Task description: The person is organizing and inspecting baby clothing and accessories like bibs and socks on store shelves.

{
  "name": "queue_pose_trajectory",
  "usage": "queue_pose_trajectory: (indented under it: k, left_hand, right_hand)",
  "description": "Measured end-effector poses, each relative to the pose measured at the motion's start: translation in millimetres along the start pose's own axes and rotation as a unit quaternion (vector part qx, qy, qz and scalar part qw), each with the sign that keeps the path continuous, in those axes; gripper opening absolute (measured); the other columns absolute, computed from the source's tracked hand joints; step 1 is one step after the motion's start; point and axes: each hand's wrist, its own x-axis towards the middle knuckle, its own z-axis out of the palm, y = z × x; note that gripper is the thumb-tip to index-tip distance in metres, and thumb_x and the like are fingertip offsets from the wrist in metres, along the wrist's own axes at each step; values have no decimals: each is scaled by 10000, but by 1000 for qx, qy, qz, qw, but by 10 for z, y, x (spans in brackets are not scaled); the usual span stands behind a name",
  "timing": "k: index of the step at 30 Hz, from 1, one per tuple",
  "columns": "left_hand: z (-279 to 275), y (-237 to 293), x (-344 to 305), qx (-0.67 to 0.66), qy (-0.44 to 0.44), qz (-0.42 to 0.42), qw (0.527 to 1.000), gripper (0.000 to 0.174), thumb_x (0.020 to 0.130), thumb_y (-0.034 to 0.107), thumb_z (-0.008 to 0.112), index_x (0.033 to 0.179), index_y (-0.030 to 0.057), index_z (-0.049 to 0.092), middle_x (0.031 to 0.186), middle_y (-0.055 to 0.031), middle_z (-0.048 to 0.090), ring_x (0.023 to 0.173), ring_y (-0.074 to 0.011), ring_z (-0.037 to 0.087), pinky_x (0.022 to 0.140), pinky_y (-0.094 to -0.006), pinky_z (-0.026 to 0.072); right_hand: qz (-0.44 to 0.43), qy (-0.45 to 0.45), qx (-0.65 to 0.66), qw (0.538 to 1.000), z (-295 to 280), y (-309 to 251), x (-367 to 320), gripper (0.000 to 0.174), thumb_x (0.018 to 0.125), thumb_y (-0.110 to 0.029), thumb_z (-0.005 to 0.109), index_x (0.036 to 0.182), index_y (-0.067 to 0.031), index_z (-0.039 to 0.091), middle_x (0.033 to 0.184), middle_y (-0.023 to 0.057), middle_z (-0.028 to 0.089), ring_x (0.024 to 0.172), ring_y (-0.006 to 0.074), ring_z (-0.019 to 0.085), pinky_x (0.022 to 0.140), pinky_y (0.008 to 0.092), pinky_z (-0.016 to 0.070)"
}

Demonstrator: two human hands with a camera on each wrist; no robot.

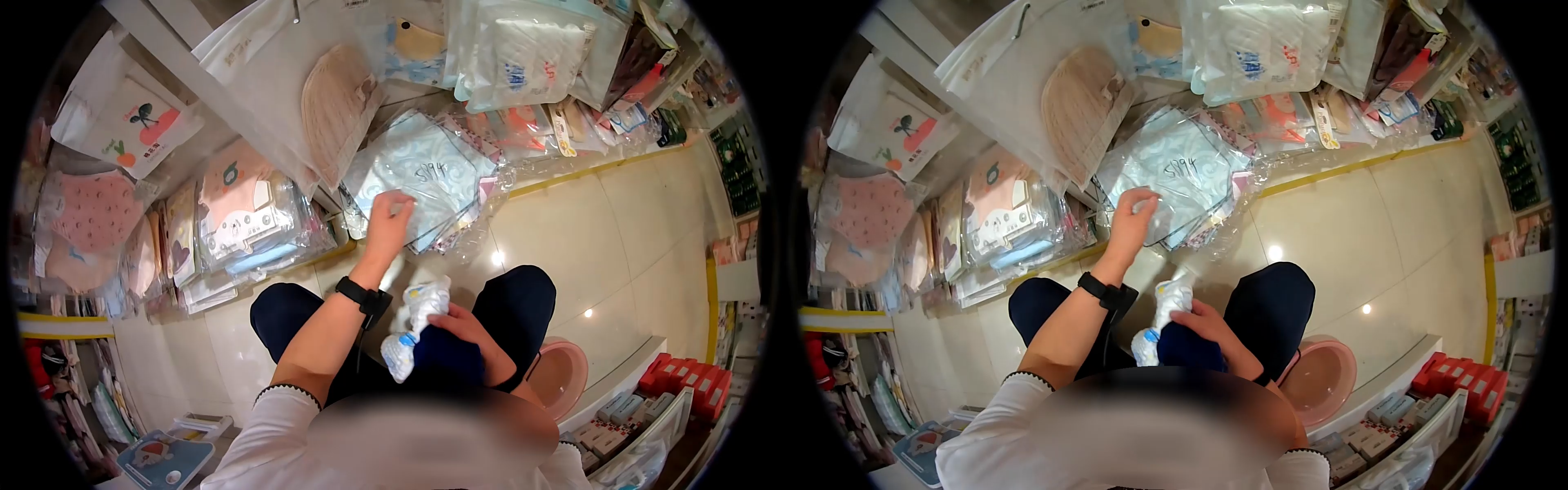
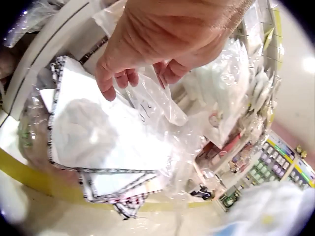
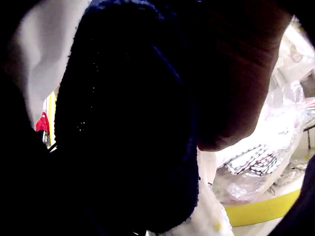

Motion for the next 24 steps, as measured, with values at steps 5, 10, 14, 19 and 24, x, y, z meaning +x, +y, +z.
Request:
queue_pose_trajectory:
  k: [5,10,14,19,24]
  left_hand:
    - [162,561,-70,133,-199,140,961,168,781,140,616,939,83,611,1150,-125,524,1085,-286,474,916,-335,362]
    - [73,616,-53,173,-281,151,932,291,771,130,616,1060,113,600,1264,-129,469,1178,-268,425,947,-348,351]
    - [-449,405,124,-162,-220,-210,939,297,795,68,565,1089,38,586,1163,-51,543,1030,-133,509,883,-268,394]
    - [-559,-546,242,-144,100,-316,933,449,745,102,623,1118,-91,465,966,-135,577,866,-192,550,771,-284,433]
    - [-509,-634,412,-223,69,-354,906,504,762,164,635,1163,-80,454,1010,-113,569,871,-202,531,756,-302,425]
  right_hand:
    - [11,-94,85,992,63,-209,419,283,854,-140,563,1109,-22,536,931,42,606,793,125,597,709,258,485]
    - [-131,-134,111,976,92,-316,708,215,869,-96,498,1066,-30,551,1036,58,556,922,113,546,795,259,456]
    - [-399,-50,-277,873,256,-839,532,217,890,-159,431,1027,-31,540,912,72,591,785,161,579,734,291,477]
    - [-285,-70,-56,954,-357,-1175,922,511,910,-382,282,990,41,556,954,169,623,763,250,581,721,329,483]
    - [-322,1,25,947,-303,-1273,774,545,932,-380,265,988,78,554,908,215,630,788,262,598,705,331,490]
